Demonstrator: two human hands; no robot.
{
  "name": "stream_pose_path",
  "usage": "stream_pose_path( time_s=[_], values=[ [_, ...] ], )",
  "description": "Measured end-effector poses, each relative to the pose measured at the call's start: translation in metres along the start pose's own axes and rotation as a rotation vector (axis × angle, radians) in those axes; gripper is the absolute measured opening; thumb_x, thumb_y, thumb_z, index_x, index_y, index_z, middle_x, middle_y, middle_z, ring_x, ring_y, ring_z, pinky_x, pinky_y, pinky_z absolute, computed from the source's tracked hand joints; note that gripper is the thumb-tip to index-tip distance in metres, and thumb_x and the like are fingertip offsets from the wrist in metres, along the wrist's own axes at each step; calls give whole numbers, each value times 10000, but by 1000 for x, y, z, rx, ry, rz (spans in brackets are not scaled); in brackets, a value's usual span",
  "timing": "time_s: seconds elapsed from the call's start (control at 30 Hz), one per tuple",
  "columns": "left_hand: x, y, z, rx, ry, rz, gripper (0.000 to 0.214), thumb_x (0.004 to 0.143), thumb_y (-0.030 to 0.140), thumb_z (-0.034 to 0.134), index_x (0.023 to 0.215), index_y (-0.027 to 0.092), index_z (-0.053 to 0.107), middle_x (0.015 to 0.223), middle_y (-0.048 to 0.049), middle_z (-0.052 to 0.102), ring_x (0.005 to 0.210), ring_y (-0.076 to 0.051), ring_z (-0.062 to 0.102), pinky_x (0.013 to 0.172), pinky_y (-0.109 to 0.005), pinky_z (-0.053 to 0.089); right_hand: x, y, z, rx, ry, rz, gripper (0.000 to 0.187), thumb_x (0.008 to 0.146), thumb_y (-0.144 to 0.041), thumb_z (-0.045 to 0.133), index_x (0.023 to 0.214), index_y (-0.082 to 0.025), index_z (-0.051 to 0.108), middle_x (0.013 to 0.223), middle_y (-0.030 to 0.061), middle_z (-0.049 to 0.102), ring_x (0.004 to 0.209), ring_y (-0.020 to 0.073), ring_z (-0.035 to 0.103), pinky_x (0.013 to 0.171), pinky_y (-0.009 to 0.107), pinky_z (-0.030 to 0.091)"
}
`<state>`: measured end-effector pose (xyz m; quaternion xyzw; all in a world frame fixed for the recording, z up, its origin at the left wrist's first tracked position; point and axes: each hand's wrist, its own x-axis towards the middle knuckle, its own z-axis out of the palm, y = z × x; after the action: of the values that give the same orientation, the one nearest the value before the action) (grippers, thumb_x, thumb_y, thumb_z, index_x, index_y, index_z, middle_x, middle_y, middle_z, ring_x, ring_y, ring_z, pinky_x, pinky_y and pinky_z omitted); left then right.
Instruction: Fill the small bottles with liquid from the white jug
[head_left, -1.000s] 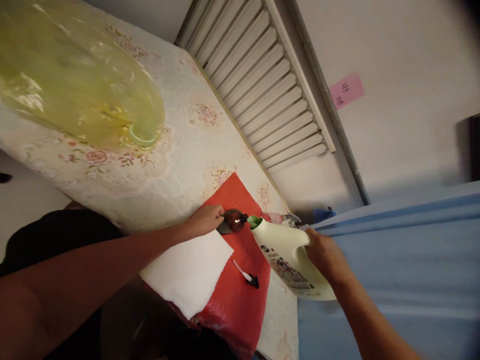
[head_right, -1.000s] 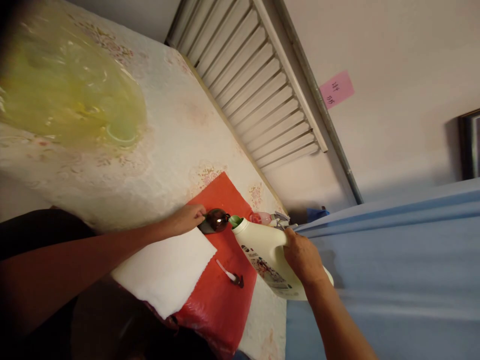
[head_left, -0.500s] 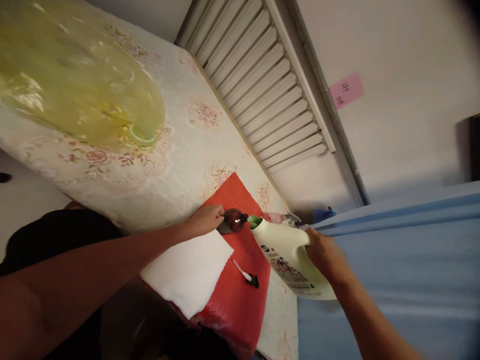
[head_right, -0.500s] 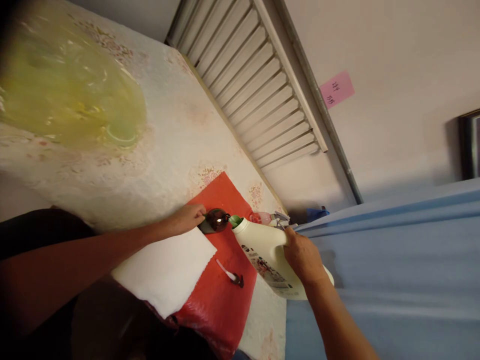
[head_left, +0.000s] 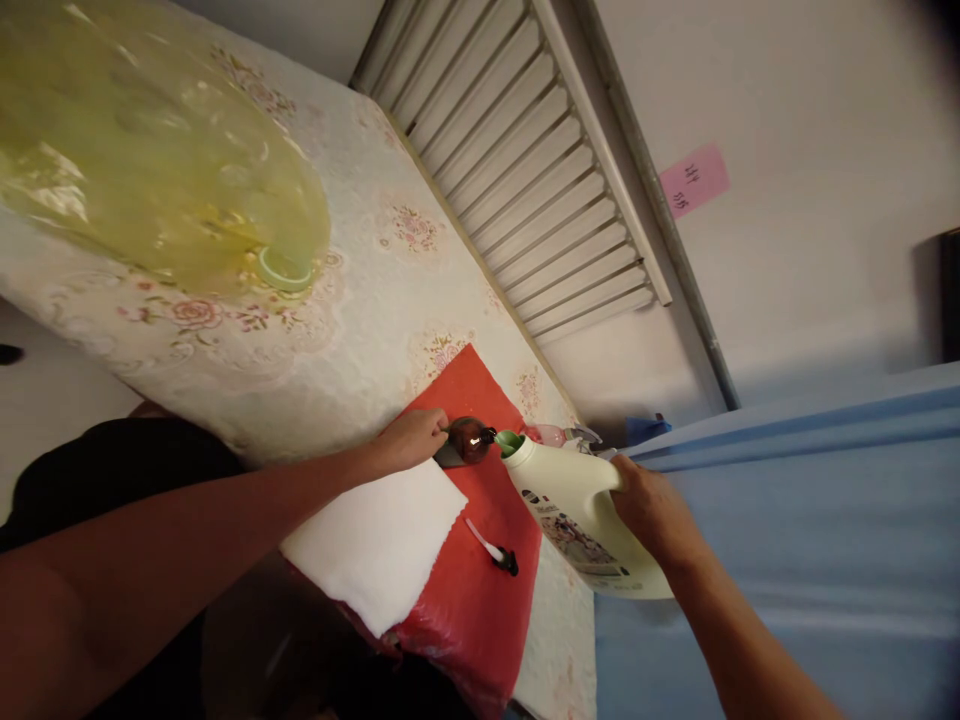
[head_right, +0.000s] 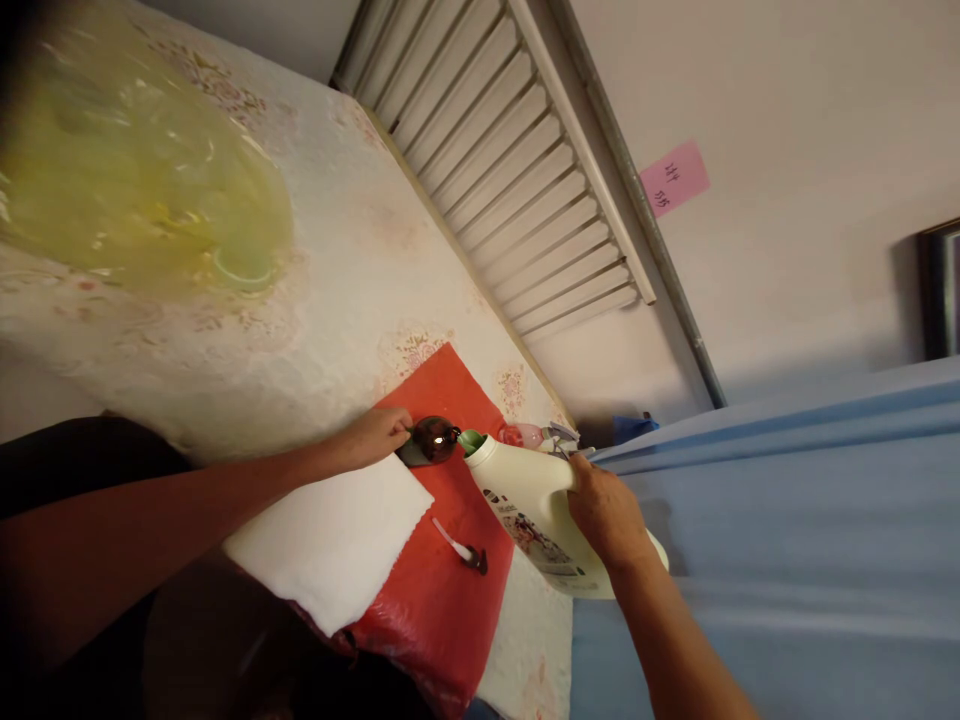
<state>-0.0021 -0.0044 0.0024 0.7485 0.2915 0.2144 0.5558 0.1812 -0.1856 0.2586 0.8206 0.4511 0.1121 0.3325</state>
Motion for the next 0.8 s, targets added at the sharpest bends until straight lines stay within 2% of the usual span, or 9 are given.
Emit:
stream_pose_path(
  time_s=[0.43,0.8],
  values=[
    [0,0,0,15,-8,-2,63,758,184,508,774,206,565,676,17,602,665,-159,554,556,-262,306,0,-1,-2,-6,5,-23,220,844,-73,434,976,-184,570,927,102,738,805,204,663,651,278,285],
    [-3,3,-2,-8,-9,-18,105,765,183,490,794,203,590,769,-6,661,725,-170,586,578,-259,332,0,1,0,-8,3,-14,216,828,-71,445,966,-185,565,911,101,731,802,207,663,652,274,293]
  ],
)
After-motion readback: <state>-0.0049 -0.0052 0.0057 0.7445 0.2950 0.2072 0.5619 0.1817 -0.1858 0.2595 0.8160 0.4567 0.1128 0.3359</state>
